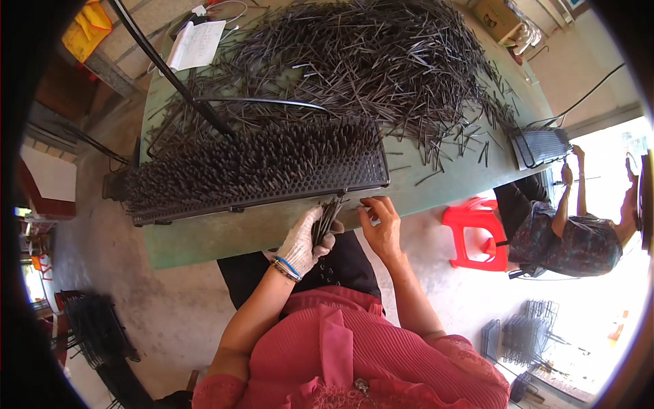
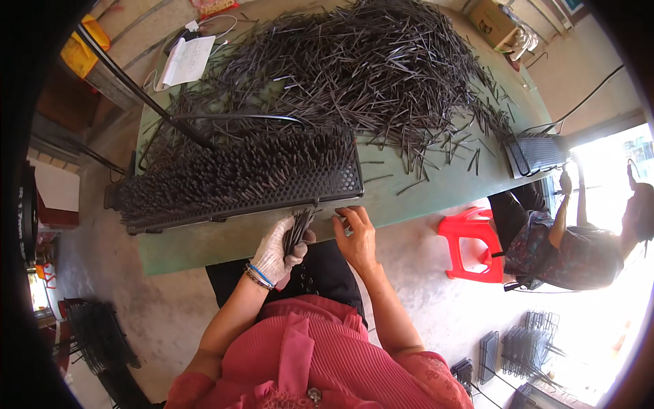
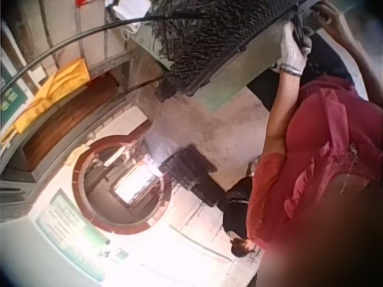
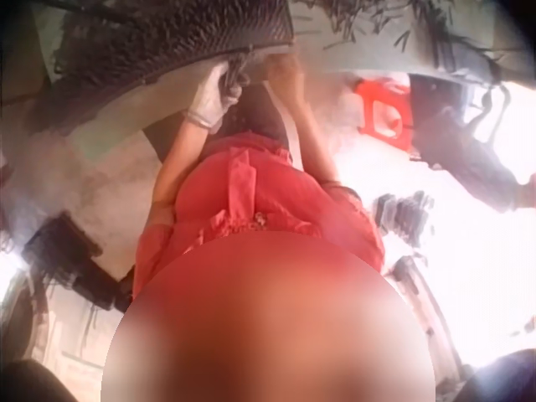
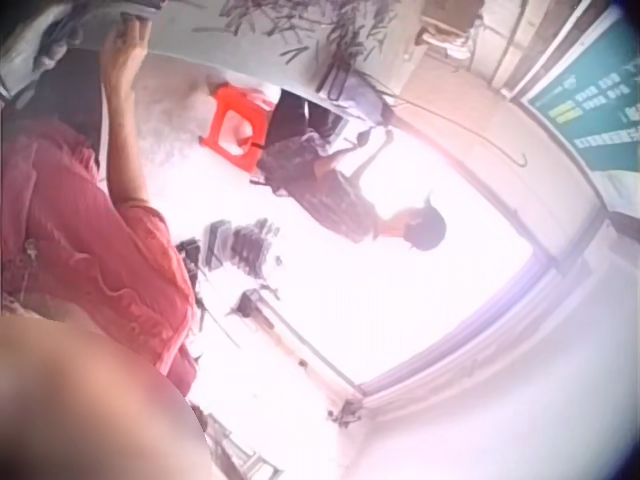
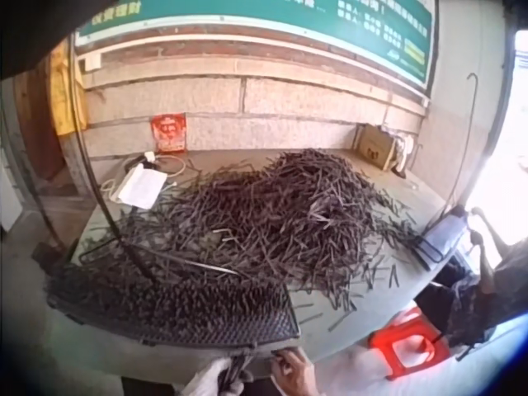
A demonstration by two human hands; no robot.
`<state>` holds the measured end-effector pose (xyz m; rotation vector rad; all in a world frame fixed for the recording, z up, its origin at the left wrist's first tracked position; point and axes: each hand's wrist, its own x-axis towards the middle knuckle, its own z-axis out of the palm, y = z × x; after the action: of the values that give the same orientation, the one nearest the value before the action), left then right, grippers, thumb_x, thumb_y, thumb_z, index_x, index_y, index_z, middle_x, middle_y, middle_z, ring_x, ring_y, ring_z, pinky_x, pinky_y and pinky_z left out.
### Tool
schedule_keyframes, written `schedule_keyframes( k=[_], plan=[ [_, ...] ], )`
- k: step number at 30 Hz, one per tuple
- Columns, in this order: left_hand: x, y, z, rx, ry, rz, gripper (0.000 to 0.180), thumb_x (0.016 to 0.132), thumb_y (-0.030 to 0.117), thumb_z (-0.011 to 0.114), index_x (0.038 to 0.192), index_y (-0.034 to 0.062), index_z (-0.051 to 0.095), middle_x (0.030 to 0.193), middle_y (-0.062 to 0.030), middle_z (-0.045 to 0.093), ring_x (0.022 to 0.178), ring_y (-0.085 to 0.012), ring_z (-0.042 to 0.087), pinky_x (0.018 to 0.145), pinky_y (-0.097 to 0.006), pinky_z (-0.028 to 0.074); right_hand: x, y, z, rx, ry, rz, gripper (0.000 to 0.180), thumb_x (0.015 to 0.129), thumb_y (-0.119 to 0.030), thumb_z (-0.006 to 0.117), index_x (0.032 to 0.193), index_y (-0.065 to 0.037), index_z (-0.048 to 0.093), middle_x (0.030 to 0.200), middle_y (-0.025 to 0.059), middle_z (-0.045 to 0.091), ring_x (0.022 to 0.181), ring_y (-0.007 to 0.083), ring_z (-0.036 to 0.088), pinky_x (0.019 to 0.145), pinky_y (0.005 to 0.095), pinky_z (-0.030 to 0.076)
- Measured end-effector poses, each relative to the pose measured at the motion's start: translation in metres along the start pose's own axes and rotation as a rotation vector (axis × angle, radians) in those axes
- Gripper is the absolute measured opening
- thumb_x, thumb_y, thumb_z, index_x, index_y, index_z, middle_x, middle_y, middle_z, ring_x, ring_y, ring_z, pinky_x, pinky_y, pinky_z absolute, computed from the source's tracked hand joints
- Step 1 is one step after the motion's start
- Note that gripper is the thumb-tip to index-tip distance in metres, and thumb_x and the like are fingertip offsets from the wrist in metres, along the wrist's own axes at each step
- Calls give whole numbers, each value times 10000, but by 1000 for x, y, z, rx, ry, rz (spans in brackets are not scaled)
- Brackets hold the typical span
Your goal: Inserting and organizing metal pins into a bristled board for sorting or preparation.
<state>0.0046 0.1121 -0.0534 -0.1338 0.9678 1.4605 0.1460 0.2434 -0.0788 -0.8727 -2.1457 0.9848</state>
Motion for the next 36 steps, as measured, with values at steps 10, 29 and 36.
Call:
schedule_keyframes(
  k=[10,29,36],
  plan=[
    [-22,-3,-10,57,115,-8,349,1012,352,443,1041,41,599,816,-72,640,531,-78,529,377,-179,343,-8,25,-4,-178,-183,-261,128,867,-26,645,984,24,660,1032,157,597,884,335,624,743,395,514],
    [-48,-24,-10,255,117,360,330,976,290,591,1227,82,544,819,3,615,561,-39,528,420,-172,382,-21,-54,34,973,-275,541,298,927,-153,687,1166,11,618,862,-14,648,693,45,531,610,206,432],
    [-52,-22,-12,365,142,305,333,855,214,751,1099,94,559,771,38,585,545,-40,503,426,-184,362,-17,-62,37,886,-241,528,248,906,-152,717,1093,-2,653,835,-22,642,689,38,524,611,204,432]
  ],
)
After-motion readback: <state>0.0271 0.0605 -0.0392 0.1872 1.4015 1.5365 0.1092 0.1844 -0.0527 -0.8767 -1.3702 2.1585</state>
